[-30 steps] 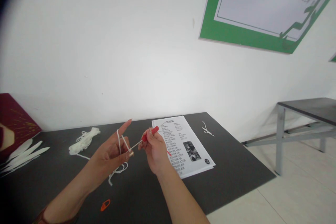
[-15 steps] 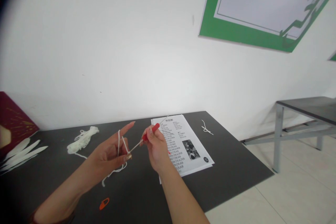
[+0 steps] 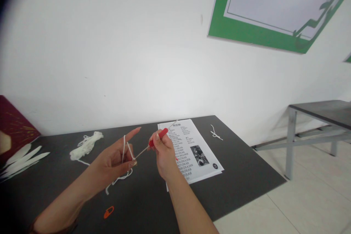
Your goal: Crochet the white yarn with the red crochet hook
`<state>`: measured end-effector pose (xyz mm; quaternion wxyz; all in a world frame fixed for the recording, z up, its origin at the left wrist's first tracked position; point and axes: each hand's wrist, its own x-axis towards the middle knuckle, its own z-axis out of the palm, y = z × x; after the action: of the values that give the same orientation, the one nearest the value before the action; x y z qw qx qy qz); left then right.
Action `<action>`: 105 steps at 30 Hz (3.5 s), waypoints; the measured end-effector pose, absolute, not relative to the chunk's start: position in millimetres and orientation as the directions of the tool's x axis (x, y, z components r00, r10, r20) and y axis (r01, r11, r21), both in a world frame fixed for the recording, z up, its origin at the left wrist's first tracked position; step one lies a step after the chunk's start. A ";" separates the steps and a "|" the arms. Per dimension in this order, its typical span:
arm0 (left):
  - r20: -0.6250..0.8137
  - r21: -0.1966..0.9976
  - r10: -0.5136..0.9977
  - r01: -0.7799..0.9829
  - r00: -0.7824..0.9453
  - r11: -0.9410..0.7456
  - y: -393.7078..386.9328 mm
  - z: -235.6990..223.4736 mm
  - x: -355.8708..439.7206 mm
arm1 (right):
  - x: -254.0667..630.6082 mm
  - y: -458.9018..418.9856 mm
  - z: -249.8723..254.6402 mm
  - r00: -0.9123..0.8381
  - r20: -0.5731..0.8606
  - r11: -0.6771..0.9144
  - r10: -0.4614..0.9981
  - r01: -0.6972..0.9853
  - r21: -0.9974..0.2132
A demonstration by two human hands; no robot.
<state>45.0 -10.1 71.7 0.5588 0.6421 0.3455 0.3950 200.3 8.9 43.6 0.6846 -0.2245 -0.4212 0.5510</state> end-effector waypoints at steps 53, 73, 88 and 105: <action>0.071 0.938 0.958 -0.346 0.277 0.031 -16.2 81.3 46.0 | 179.6 -5.4 46.2 -0.112 0.266 0.117 0.957 -0.691 -0.713; 0.051 0.979 0.975 -0.205 0.215 -0.006 -22.7 85.8 49.5 | 185.5 -2.1 47.4 -0.128 0.251 0.097 0.960 -0.686 -0.721; 0.093 0.995 0.983 -0.039 0.158 -0.087 -22.2 86.4 48.5 | 194.7 4.0 45.4 0.012 0.334 0.277 0.942 -0.586 -0.761; 0.205 0.958 0.971 0.179 0.123 -0.224 -12.5 71.6 43.9 | 199.1 -2.9 47.7 0.032 0.637 0.628 0.770 -0.219 -0.747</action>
<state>43.9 -12.5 71.6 0.4175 0.6222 0.4621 0.4745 199.1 -2.9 47.7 0.6798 -0.2323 -0.5930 0.3636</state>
